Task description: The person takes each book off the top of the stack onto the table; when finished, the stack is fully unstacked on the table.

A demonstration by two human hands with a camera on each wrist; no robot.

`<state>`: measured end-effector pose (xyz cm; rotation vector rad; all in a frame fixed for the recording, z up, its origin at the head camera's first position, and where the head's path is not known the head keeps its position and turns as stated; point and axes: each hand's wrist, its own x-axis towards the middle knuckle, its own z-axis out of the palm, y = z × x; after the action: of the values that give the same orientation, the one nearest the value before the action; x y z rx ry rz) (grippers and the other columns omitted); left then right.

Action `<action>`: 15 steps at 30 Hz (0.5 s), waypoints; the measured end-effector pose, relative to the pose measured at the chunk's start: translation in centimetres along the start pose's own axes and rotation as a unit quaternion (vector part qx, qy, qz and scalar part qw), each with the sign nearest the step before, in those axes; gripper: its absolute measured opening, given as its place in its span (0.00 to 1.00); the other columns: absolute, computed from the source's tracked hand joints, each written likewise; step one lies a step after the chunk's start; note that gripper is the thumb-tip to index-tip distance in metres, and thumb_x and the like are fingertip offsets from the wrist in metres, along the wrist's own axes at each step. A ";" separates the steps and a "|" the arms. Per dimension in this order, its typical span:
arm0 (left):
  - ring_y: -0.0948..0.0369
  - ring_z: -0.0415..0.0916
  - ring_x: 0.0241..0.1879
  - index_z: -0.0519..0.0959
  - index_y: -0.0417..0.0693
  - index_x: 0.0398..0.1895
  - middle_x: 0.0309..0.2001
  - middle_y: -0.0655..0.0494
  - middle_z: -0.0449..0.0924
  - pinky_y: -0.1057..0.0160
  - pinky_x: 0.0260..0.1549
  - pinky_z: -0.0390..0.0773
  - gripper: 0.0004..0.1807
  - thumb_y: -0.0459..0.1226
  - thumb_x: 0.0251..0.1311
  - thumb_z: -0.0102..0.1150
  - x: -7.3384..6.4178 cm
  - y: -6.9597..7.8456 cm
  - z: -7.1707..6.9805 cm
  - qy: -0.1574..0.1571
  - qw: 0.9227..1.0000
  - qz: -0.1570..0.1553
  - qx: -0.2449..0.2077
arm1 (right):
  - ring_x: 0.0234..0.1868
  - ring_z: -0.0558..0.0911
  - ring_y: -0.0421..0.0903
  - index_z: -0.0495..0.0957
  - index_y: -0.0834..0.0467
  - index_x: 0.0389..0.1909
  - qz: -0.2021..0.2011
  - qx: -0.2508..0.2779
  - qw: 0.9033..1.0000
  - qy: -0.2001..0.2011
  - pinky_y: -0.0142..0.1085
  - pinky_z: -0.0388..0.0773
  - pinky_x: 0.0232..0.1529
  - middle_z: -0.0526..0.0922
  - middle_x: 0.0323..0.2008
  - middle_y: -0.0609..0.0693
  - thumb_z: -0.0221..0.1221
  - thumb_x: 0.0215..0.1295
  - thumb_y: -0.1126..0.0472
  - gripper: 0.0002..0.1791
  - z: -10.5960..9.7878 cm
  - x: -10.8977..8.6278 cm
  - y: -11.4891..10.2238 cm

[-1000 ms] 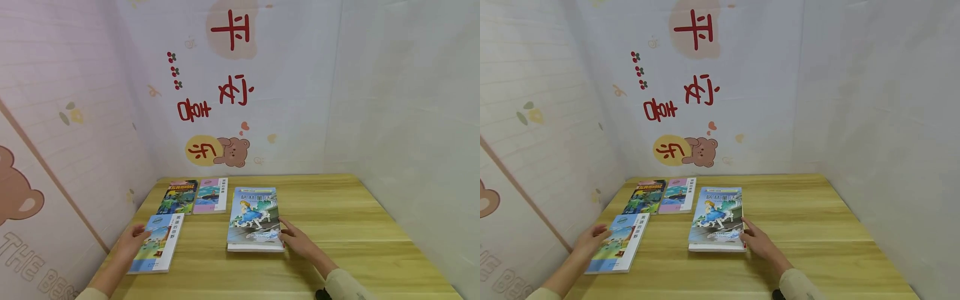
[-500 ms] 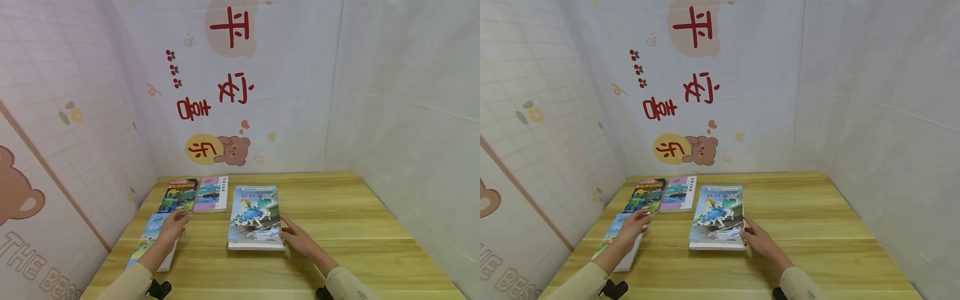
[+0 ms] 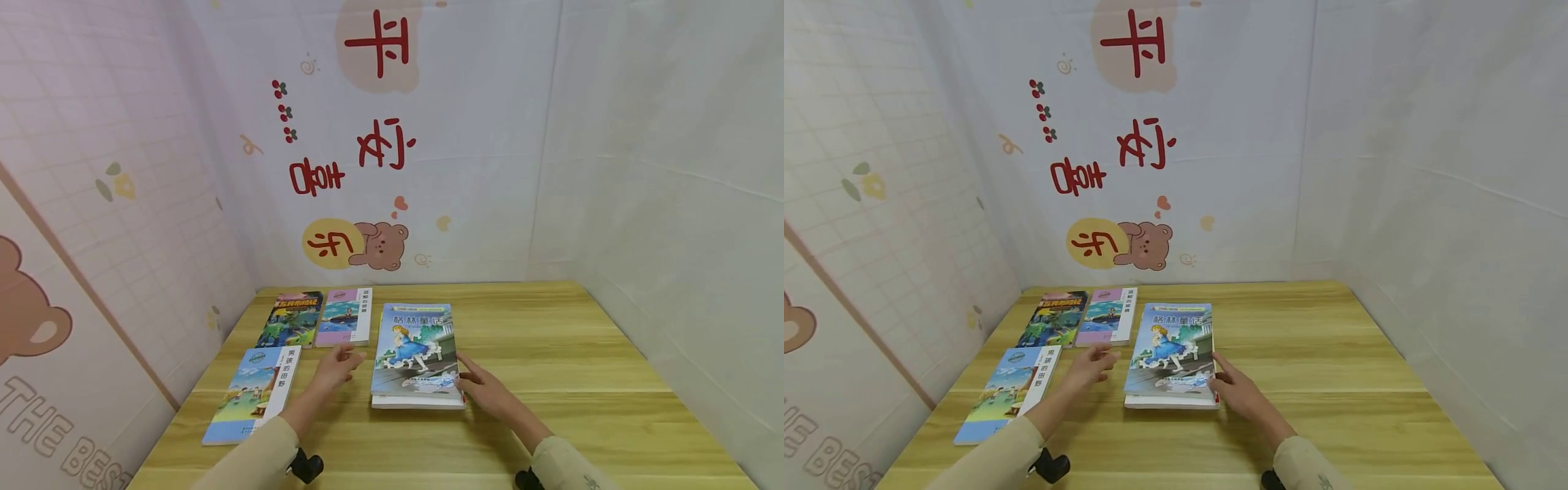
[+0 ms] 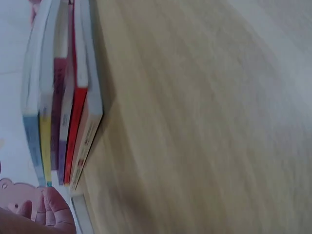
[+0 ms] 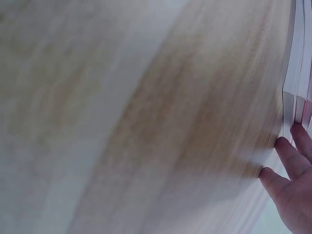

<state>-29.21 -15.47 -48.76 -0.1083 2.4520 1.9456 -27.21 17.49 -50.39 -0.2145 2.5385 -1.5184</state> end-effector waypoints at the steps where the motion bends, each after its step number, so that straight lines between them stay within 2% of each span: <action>1: 0.48 0.77 0.47 0.68 0.28 0.64 0.50 0.39 0.78 0.49 0.43 0.79 0.29 0.40 0.68 0.61 0.0 -0.1 0.5 -0.005 1.000 -0.002 -0.002 | 0.66 0.69 0.67 0.56 0.55 0.77 0.002 0.000 1.000 0.000 0.62 0.64 0.63 0.73 0.62 0.69 0.56 0.72 0.55 0.36 0.0 0.0 0.0; 7: 0.54 0.75 0.40 0.69 0.28 0.64 0.48 0.41 0.78 0.54 0.38 0.79 0.32 0.40 0.63 0.66 0.1 -0.8 2.6 -0.027 1.000 -0.009 -0.010 | 0.67 0.67 0.67 0.56 0.53 0.78 0.009 -0.008 1.000 0.005 0.62 0.62 0.64 0.72 0.63 0.68 0.56 0.72 0.53 0.36 0.2 0.1 0.0; 15: 0.54 0.72 0.42 0.70 0.29 0.64 0.48 0.42 0.75 0.63 0.35 0.76 0.32 0.36 0.61 0.68 -0.1 -1.3 3.8 -0.046 0.999 -0.010 -0.011 | 0.67 0.68 0.67 0.56 0.53 0.78 0.004 -0.015 1.000 0.009 0.63 0.62 0.64 0.73 0.63 0.68 0.57 0.72 0.53 0.36 0.2 0.1 0.1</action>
<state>-29.18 -12.09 -50.87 -0.0418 2.3624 1.9247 -27.28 17.35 -50.58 -0.1943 2.5743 -1.4862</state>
